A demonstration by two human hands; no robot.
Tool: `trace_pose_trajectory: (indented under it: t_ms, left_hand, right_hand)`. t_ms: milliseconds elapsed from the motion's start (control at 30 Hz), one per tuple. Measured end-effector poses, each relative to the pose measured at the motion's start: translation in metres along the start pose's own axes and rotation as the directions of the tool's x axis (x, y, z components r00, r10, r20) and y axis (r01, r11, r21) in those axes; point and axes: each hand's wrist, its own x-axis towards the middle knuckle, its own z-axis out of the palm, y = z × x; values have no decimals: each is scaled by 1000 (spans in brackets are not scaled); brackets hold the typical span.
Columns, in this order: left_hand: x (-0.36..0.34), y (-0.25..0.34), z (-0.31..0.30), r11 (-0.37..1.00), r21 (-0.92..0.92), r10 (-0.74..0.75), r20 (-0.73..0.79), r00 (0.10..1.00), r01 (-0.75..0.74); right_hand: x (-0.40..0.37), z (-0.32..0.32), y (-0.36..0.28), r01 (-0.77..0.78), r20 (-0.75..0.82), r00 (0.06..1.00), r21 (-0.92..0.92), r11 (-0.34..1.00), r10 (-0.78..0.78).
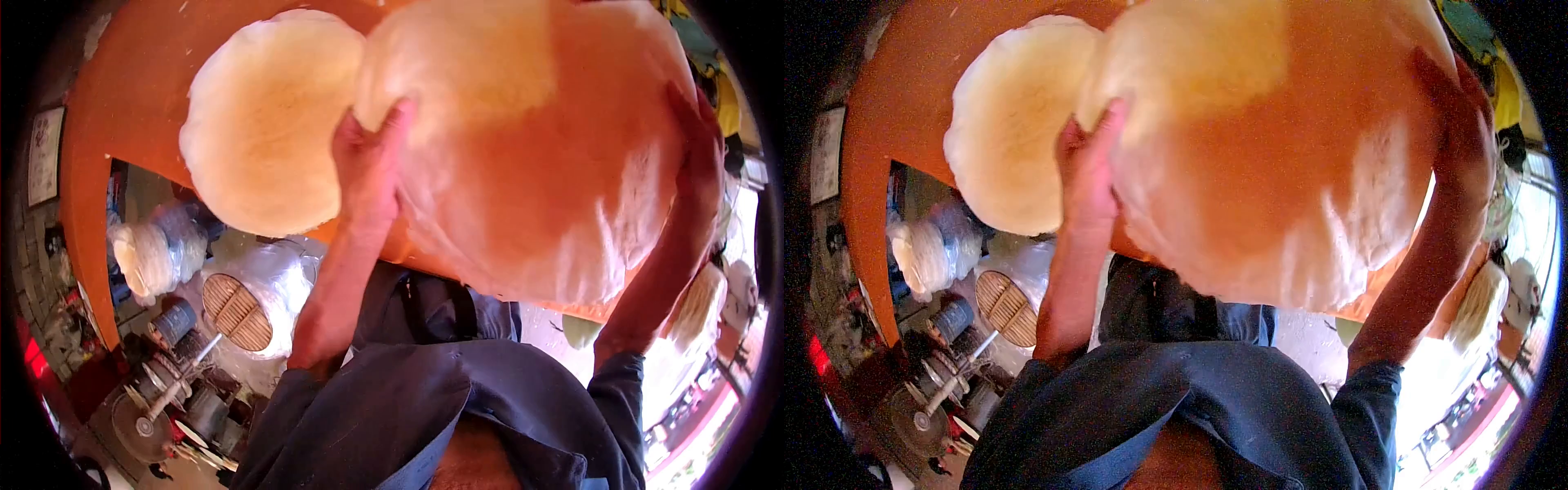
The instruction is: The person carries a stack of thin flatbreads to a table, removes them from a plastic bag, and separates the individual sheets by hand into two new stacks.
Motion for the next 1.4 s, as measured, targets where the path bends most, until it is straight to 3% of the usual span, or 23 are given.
trace_pose_trajectory:
  t_ms: [67,133,200,267,333,400,433,533,567,600,700,733,767,833,867,967,1067,1100,1167,1233,1267,1300,1400]
  left_hand:
    - [8,39,-18,994,52,96,-95,991,-91]
    - [13,74,-57,989,68,139,-168,976,-129]
    - [23,101,-111,990,39,138,-213,967,-132]
    - [27,112,-165,991,95,121,-262,958,-99]
    - [45,99,-234,983,183,94,-349,932,-31]
    - [56,81,-291,935,353,126,-392,911,23]
    - [58,77,-308,879,475,164,-387,907,43]
    - [63,83,-312,834,545,358,-426,831,-79]
    - [56,82,-318,790,604,429,-424,797,-103]
    - [56,84,-326,861,507,326,-504,800,-31]
    - [62,84,-345,961,262,206,-456,866,-90]
    - [70,77,-351,985,138,145,-318,937,-106]
    - [72,71,-344,986,151,122,-339,933,-74]
    - [74,65,-319,983,179,97,-390,916,-28]
    - [71,69,-307,976,216,118,-356,927,-42]
    - [63,76,-291,999,28,31,-283,959,-24]
    - [76,69,-327,948,310,70,-422,904,71]
    - [84,60,-331,925,362,61,-444,894,117]
    - [79,56,-350,816,578,244,-294,924,-32]
    - [59,77,-297,989,145,21,-343,939,31]
    - [52,72,-296,980,192,101,-316,943,-40]
    - [50,66,-293,965,239,177,-281,943,-110]
    - [50,64,-266,965,259,61,-376,924,42]
  right_hand:
    - [-3,31,-19,86,-63,995,100,991,-80]
    - [13,66,-20,-22,237,971,196,980,-26]
    - [55,103,4,-314,700,710,414,854,-78]
    - [21,164,4,-306,751,654,374,875,-92]
    - [-29,238,28,0,553,804,370,929,-220]
    - [-28,283,82,-192,669,738,335,922,-90]
    - [-31,297,83,-411,706,666,77,909,241]
    - [-26,296,99,-100,493,862,-54,994,114]
    - [-38,291,83,-86,392,913,-88,992,114]
    - [-50,286,66,-80,286,952,-124,989,112]
    - [-52,313,119,46,310,947,138,989,-87]
    - [-55,328,126,145,318,925,208,967,-207]
    - [-71,320,85,-166,355,908,-186,968,224]
    - [-61,345,121,84,218,976,-269,960,-24]
    - [-63,346,117,79,219,976,-259,963,-21]
    - [-68,343,109,117,180,981,-272,955,-69]
    - [-70,369,143,273,71,960,-452,849,-270]
    - [-66,369,145,269,60,960,-469,841,-273]
    - [-65,356,135,217,102,976,-369,904,-192]
    - [-71,312,106,-34,278,956,-218,975,95]
    - [-70,296,97,-163,383,900,-148,975,209]
    - [-80,301,107,-153,333,925,-117,981,184]
    - [-100,304,114,-73,350,926,-206,976,143]
